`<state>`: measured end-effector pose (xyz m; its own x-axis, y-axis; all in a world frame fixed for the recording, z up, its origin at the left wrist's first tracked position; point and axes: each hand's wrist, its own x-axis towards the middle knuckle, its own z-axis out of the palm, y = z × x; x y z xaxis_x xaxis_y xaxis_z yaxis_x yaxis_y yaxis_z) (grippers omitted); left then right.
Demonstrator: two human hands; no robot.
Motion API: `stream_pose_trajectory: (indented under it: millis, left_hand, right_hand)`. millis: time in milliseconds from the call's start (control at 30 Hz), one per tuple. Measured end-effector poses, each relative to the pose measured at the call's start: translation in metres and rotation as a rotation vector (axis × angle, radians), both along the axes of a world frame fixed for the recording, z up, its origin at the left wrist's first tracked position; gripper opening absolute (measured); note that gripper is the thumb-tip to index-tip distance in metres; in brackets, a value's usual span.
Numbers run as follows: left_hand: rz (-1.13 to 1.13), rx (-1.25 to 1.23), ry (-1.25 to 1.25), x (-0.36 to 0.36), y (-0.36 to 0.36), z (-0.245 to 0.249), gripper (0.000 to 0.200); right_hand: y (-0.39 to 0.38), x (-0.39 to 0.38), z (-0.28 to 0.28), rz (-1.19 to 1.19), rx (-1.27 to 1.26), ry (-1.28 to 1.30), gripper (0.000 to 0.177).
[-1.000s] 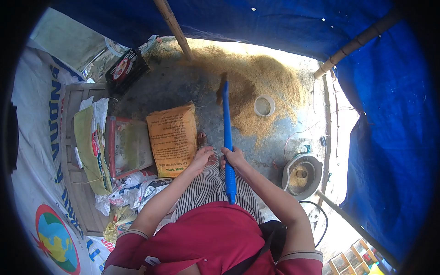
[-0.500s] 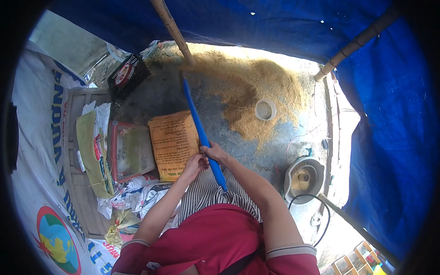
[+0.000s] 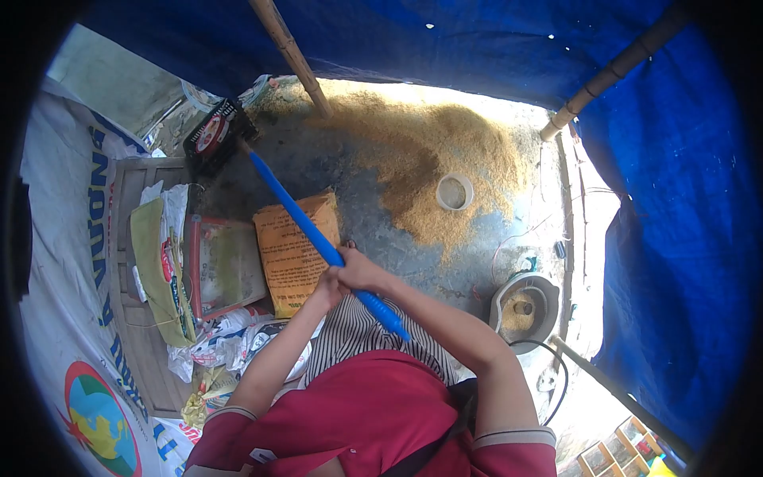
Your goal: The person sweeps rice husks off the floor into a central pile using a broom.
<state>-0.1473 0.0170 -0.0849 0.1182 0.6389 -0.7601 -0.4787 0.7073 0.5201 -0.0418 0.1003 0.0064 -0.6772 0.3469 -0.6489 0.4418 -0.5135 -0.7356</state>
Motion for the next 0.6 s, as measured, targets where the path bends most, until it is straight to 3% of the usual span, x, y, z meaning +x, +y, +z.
stream_pose_trajectory:
  millis: [67, 167, 333, 400, 433, 500, 533, 600]
  left_hand:
    - [0.369, -0.100, -0.278, 0.012, 0.008, 0.014, 0.029]
    - [0.259, -0.021, -0.331, 0.017, -0.003, -0.058, 0.030]
    - [0.175, -0.084, -0.311, 0.046, 0.017, -0.029, 0.024]
    - [0.211, 0.121, -0.428, 0.053, 0.016, 0.002, 0.024]
    - [0.224, 0.130, -0.422, 0.056, 0.015, -0.002, 0.024]
    - [0.038, 0.191, -0.370, 0.065, 0.019, -0.009, 0.023]
    - [0.056, 0.141, -0.360, 0.069, 0.023, 0.016, 0.021]
    - [0.055, 0.065, -0.327, 0.075, 0.027, -0.013, 0.020]
  right_hand:
    - [-0.014, 0.005, 0.012, 0.194, 0.443, -0.237, 0.040]
    - [-0.021, 0.040, 0.011, 0.176, 0.635, -0.109, 0.043]
    - [-0.007, 0.075, 0.089, 0.271, 0.488, -0.076, 0.045]
    - [-0.003, 0.084, 0.124, 0.278, 0.398, -0.087, 0.046]
    - [0.000, 0.088, 0.139, 0.239, 0.350, -0.064, 0.044]
    - [0.007, 0.095, 0.162, 0.215, 0.311, -0.034, 0.042]
    - [0.009, 0.099, 0.172, 0.149, 0.255, -0.011, 0.043]
    - [0.015, 0.104, 0.188, 0.035, 0.164, 0.033, 0.046]
